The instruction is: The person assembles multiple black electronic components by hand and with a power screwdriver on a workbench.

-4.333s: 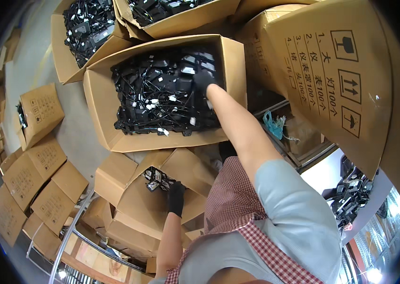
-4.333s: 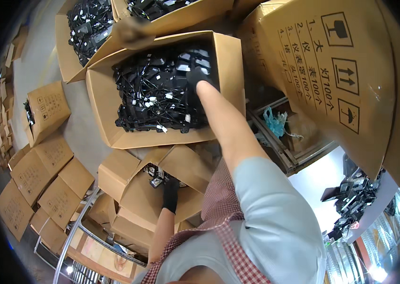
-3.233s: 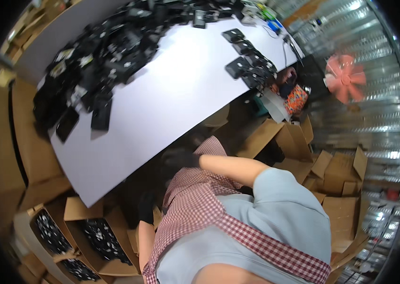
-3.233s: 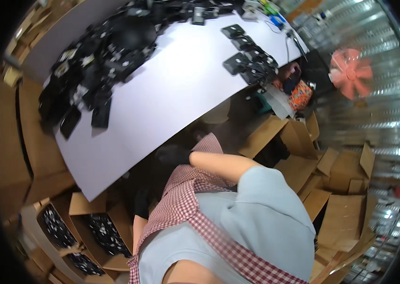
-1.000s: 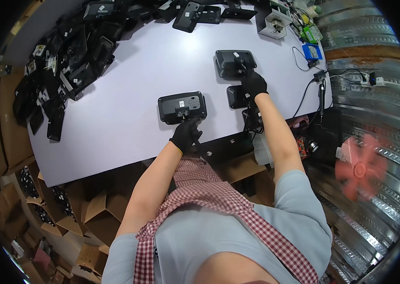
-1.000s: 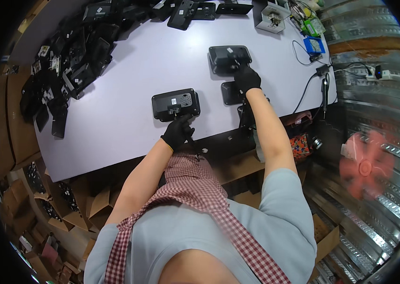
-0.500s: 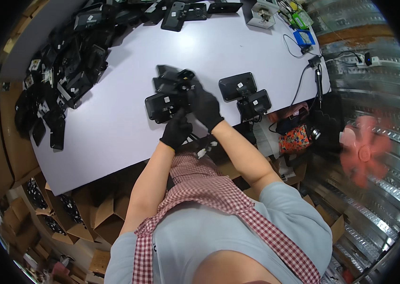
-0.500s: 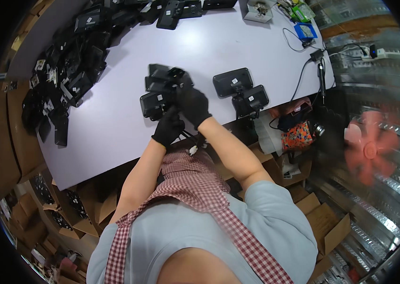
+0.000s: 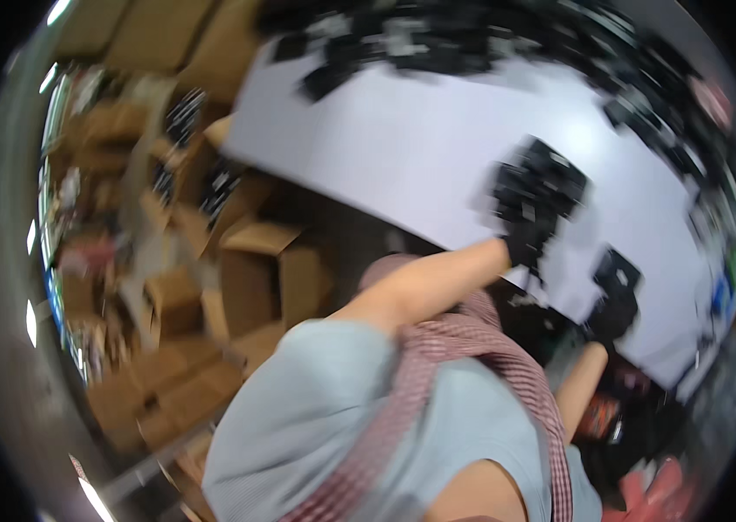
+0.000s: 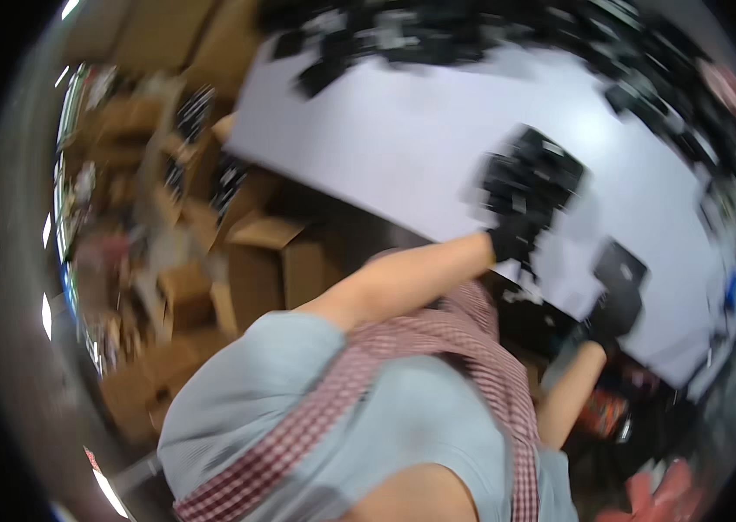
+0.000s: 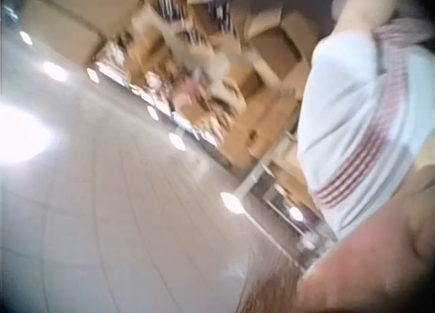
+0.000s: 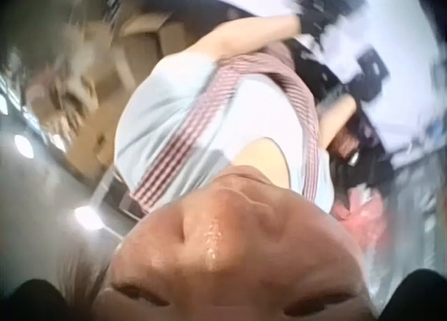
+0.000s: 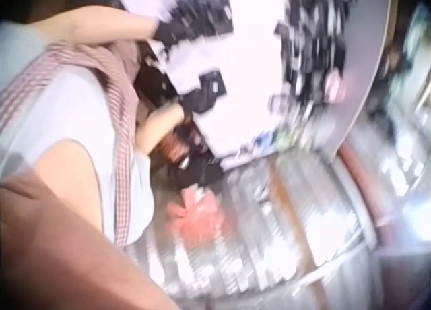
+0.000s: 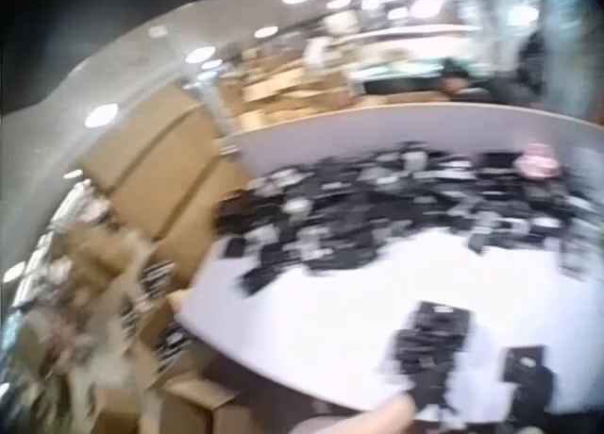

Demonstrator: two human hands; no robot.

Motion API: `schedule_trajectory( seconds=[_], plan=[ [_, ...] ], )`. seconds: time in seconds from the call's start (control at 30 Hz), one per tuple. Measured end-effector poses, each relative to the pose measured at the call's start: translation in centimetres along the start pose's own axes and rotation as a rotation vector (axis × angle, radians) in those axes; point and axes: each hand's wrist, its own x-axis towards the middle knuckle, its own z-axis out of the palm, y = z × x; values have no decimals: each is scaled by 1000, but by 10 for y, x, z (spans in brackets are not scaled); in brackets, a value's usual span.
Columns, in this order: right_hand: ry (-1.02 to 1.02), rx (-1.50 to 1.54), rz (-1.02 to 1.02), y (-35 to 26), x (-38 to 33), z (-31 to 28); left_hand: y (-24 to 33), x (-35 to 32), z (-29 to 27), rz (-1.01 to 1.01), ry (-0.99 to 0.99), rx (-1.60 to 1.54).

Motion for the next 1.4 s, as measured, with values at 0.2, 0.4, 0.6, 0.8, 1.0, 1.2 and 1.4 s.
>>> schedule_trajectory(
  seconds=[0.2, 0.4, 0.6, 0.8, 1.0, 1.2, 1.4],
  plan=[
    [-87, -468, 774, -16, -1, 78, 51, -16, 5, -337, 315, -275],
    [134, -251, 527, 36, 56, 56, 17, 14, 12, -212, 239, -182],
    [262, -136, 475, -52, 135, 14, 52, -26, -24, -273, 204, -109],
    [95, -91, 622, -37, 58, -56, 54, -27, -16, -391, 307, -253],
    [280, 249, 753, -10, -16, 7, 51, -22, -15, -417, 298, -287],
    [140, -75, 593, 58, -72, 79, 64, -22, -6, -339, 205, -15],
    [-191, 281, 933, -6, -15, 55, 112, -55, -19, -207, 298, -220]
  ],
)
